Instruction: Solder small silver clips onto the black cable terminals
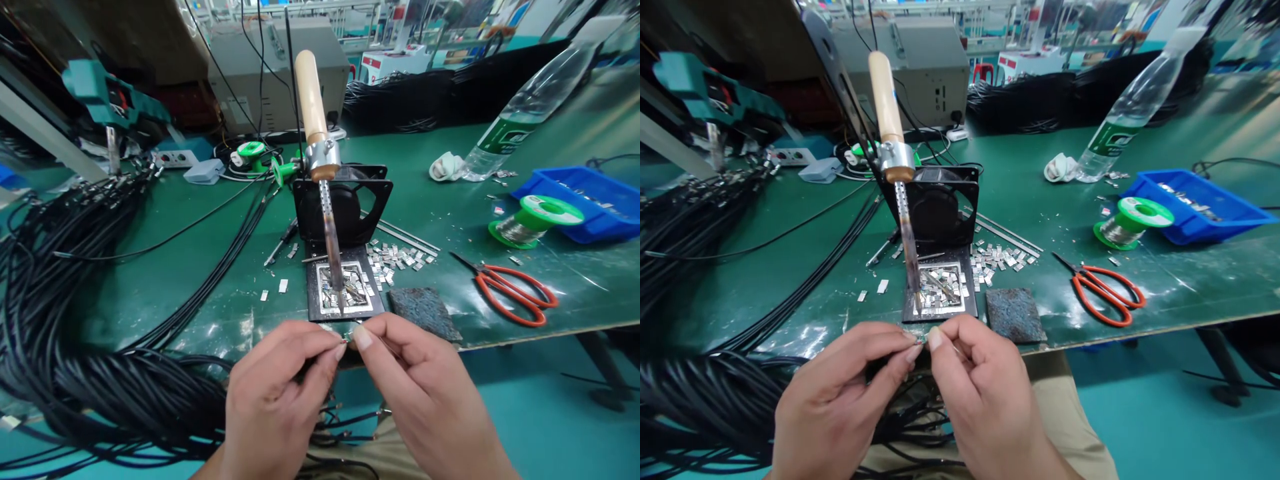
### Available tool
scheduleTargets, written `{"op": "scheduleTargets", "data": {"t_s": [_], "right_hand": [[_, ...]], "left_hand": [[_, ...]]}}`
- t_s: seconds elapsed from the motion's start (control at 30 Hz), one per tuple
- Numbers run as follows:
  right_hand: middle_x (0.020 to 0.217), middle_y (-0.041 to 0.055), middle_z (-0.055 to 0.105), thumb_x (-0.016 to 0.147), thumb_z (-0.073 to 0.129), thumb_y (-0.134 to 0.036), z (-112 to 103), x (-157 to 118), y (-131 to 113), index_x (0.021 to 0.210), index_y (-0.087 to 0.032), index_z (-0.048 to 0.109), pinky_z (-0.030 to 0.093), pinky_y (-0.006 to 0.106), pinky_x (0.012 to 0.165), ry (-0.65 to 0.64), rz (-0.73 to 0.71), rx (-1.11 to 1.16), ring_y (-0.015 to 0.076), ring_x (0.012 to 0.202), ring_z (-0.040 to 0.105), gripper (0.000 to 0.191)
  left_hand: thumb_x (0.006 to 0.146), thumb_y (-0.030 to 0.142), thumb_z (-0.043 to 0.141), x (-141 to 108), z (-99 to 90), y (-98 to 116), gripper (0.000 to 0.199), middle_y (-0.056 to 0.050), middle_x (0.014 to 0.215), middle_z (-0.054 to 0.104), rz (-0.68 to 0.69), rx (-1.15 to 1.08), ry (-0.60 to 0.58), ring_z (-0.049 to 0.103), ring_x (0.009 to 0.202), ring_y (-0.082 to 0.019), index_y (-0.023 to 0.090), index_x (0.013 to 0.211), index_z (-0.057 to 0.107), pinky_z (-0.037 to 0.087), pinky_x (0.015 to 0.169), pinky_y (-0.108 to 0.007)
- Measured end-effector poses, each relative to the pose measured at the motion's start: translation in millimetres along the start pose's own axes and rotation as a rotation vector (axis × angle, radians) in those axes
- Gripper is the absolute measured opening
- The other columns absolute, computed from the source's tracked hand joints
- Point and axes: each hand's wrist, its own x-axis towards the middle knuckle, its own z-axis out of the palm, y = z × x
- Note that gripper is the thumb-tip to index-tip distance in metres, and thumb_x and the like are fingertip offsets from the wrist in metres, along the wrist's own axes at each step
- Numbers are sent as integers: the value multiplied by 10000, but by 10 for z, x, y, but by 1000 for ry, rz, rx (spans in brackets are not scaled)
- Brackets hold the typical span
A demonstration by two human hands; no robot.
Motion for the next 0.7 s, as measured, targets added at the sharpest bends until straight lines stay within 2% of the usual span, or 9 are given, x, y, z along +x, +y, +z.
{"op": "scheduleTargets", "data": {"t_s": [0.3,0.47,0.7], "right_hand": [[662,22,604,984,520,-429,19,76,8,736,-190,628,454,218,507,29,-57,-29,131,587,504,361],[597,-14,528,986,545,-390,38,85,9,733,-180,641,419,186,472,85,-106,-20,104,531,451,342],[575,-32,468,993,546,-372,46,87,-8,722,-185,626,357,188,425,88,-119,1,97,497,387,340]], "left_hand": [[906,25,694,114,-29,-59,177,19,891,769,141,80,2,723,815,-70,192,915,751,563,817,-107],[915,-8,674,139,-32,-114,187,-9,938,775,241,97,-17,726,869,-62,151,967,758,542,894,-90],[898,-56,673,133,-11,-163,198,-46,973,782,311,127,5,725,934,-69,99,981,763,536,947,-101]]}}
